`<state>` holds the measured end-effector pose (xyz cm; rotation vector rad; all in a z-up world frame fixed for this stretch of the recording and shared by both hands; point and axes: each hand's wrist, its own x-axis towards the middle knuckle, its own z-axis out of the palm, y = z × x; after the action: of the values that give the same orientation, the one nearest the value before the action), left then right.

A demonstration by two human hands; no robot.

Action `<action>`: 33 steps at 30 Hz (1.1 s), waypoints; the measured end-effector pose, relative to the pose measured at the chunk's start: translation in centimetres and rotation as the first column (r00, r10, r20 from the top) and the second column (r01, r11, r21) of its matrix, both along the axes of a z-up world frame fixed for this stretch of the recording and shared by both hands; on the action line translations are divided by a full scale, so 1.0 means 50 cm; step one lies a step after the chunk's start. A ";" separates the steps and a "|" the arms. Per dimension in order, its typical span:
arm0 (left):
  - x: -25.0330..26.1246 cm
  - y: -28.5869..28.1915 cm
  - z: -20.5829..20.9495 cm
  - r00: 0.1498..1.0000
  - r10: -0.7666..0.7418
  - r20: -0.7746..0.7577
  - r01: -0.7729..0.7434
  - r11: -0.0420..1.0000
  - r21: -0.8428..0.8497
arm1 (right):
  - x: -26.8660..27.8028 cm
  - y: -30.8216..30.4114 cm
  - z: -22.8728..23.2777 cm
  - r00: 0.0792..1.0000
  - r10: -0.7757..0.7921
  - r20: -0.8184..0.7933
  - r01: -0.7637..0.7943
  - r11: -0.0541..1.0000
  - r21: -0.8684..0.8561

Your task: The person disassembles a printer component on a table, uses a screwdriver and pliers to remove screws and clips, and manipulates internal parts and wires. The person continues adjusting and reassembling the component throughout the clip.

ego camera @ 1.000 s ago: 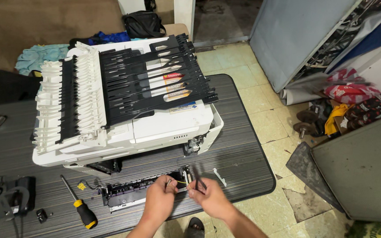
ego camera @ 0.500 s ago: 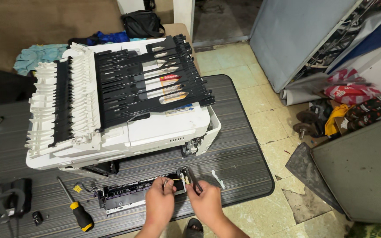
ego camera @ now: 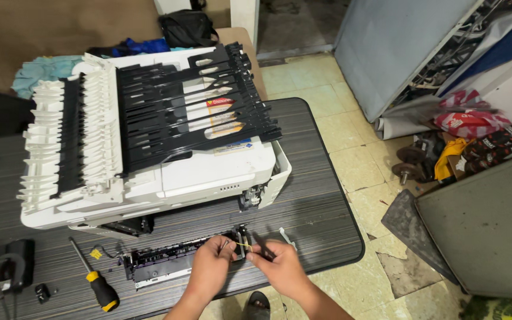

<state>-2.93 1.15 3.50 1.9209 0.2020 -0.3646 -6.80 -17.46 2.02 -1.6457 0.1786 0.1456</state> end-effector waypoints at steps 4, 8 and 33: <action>-0.009 -0.016 0.005 0.999 -0.032 0.021 0.032 0.999 0.003 | -0.005 -0.001 0.025 0.990 -0.015 0.139 0.048 0.970 -0.237; -0.024 -0.026 0.014 0.999 -0.044 0.028 0.043 0.999 0.029 | 0.009 -0.009 0.051 0.961 0.019 0.275 0.079 0.937 -0.340; -0.021 -0.042 -0.022 0.984 -0.003 -0.177 -0.060 0.935 -0.349 | -0.009 0.022 0.014 0.940 -0.202 0.276 0.222 0.974 -0.040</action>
<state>-4.00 -0.97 2.41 1.5299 0.2613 -0.5145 -7.27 -16.35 2.72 -1.6863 0.1521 -0.2529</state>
